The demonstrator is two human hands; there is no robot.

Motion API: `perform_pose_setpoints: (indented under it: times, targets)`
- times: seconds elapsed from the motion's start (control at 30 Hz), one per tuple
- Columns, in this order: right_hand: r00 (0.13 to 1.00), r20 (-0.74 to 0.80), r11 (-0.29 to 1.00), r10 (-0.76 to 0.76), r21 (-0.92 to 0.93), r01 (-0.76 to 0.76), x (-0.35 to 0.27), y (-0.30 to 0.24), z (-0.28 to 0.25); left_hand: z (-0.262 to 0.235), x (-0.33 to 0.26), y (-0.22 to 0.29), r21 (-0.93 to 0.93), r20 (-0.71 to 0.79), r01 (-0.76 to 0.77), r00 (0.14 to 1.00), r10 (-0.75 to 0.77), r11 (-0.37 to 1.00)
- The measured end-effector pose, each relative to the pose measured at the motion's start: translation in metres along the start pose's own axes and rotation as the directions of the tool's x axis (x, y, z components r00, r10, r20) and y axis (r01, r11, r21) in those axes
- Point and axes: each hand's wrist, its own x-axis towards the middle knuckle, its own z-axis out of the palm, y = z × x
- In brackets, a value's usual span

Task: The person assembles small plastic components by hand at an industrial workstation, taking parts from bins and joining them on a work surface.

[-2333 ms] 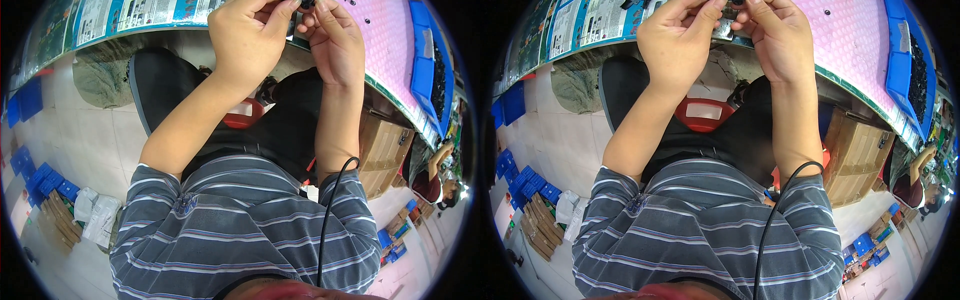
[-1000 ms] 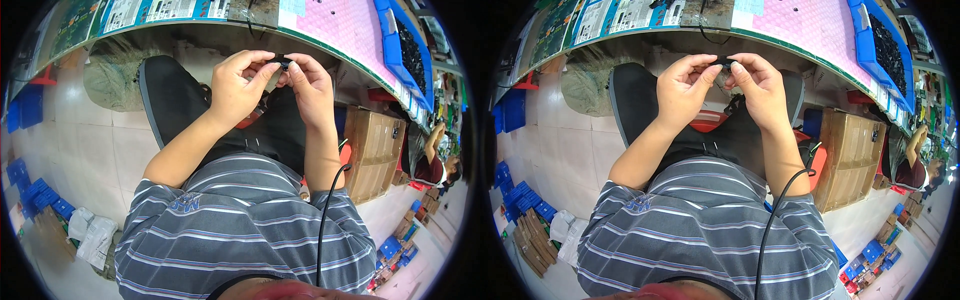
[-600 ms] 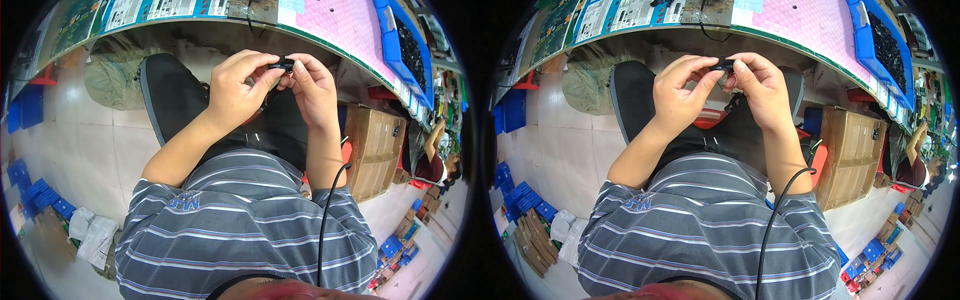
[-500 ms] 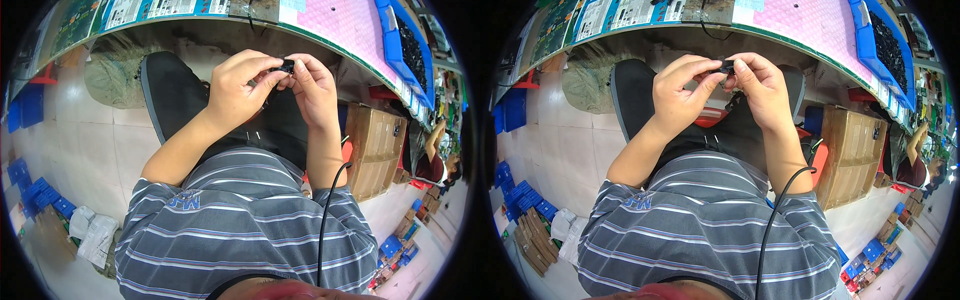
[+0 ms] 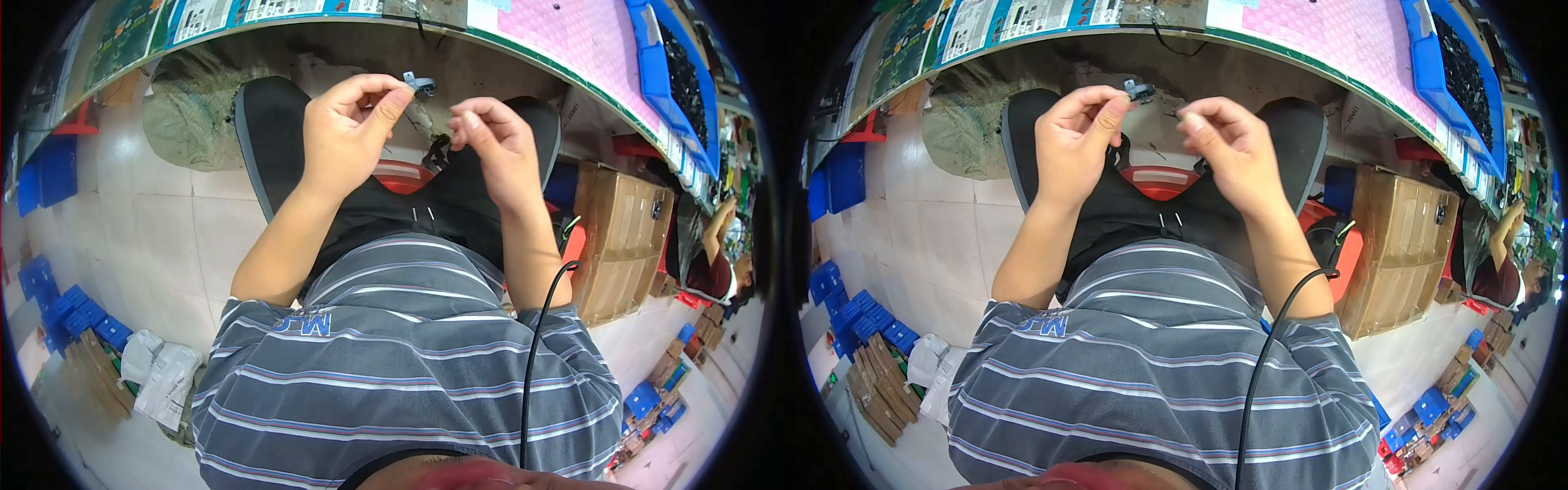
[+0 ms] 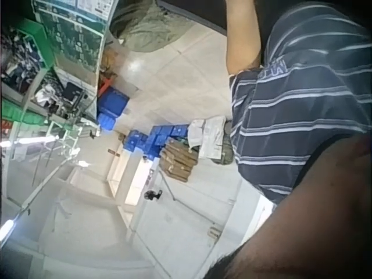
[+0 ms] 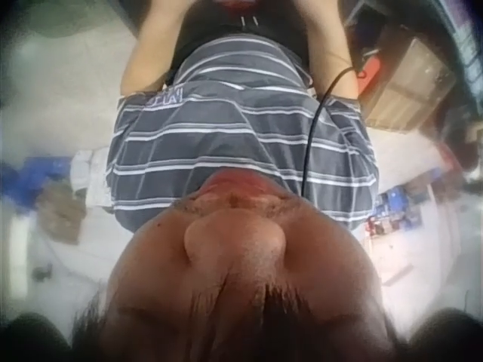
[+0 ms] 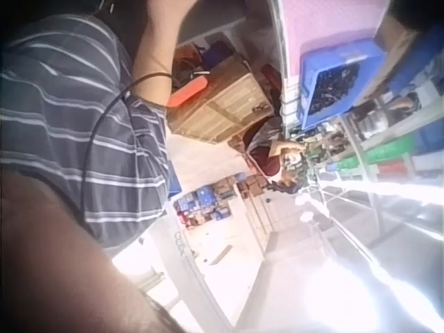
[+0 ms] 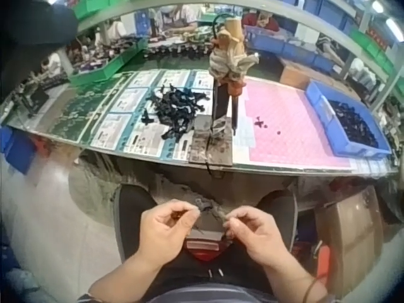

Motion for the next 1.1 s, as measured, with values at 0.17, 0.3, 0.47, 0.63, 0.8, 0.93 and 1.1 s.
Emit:
perform_pose_setpoints:
  times: [0.17, 0.3, 0.47, 0.63, 0.8, 0.93, 1.1]
  targets:
    - [0.996, 0.075, 0.998, -0.042, 0.045, 0.039, -0.01, -0.007, 0.017, 0.013, -0.01, -0.004, -0.013, 0.003, -0.101, 0.995, 0.101, 0.995]
    - [0.993, 0.032, 0.994, -0.112, -0.009, 0.112, -0.013, -0.012, 0.022, 0.011, -0.016, -0.001, 0.11, 0.044, -0.224, 0.974, 0.221, 0.968]
    - [0.988, 0.008, 0.987, -0.154, -0.038, 0.155, -0.015, -0.015, 0.027, 0.014, -0.021, 0.007, 0.201, 0.007, -0.335, 0.94, 0.341, 0.92]
    - [0.984, 0.025, 0.984, -0.175, -0.026, 0.175, -0.012, -0.015, 0.03, 0.014, -0.018, 0.007, 0.306, 0.055, -0.483, 0.869, 0.491, 0.82]
    - [0.981, 0.011, 0.981, -0.194, -0.021, 0.195, -0.011, -0.015, 0.034, 0.017, -0.017, 0.0, 0.303, 0.031, -0.545, 0.826, 0.563, 0.782]
    - [0.989, -0.017, 0.988, -0.148, 0.032, 0.148, -0.008, -0.01, 0.037, 0.025, -0.017, -0.005, 0.307, -0.081, -0.473, 0.852, 0.517, 0.826]
    - [0.994, -0.093, 0.992, -0.065, 0.101, 0.074, -0.004, -0.001, 0.037, 0.034, -0.015, -0.015, 0.262, -0.164, -0.407, 0.875, 0.456, 0.875]
